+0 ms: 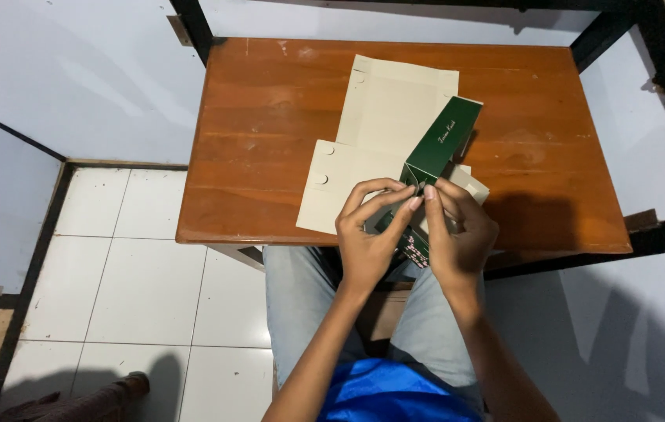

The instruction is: Assembling decorative cardboard boxes by folding flaps and aligning decorative panels.

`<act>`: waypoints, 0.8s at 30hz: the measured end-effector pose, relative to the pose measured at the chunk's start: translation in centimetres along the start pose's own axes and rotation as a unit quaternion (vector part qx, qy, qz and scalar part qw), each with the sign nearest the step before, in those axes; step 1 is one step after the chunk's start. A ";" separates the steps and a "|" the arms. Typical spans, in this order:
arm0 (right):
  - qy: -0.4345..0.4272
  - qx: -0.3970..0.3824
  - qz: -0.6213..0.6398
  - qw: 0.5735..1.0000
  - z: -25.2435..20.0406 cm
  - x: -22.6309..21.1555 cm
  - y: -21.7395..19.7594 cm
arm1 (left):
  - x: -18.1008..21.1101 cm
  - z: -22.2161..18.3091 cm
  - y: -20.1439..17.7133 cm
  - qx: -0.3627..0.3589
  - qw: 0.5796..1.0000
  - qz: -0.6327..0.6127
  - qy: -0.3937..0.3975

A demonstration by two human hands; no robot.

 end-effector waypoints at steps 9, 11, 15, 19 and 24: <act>-0.068 -0.035 -0.013 0.997 -1.3 -1.7 0.2 | 0.7 -0.1 0.0 -0.005 1.000 0.004 0.008; -0.070 -0.032 -0.023 0.997 -1.6 -2.0 0.0 | 1.0 -0.6 0.1 -0.012 1.000 0.007 0.008; -0.113 -0.006 -0.059 0.992 -1.9 -1.6 -0.7 | 1.6 -1.5 0.1 -0.009 1.000 0.001 0.014; -0.123 0.011 -0.081 0.989 -2.1 -3.2 -1.2 | 2.4 -1.8 0.1 -0.020 0.999 -0.017 0.021; -0.127 0.011 -0.130 0.983 -2.6 -3.7 -2.7 | 3.1 -2.7 0.5 -0.044 0.998 -0.024 0.043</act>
Point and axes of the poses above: each hand's wrist, its own z-axis towards the middle knuckle, its own y-axis out of the palm, x = y × z, the point moved 5 cm from there along z, towards the middle knuckle, and after that the axes turned 7 degrees about -x, right-handed, at the moved point
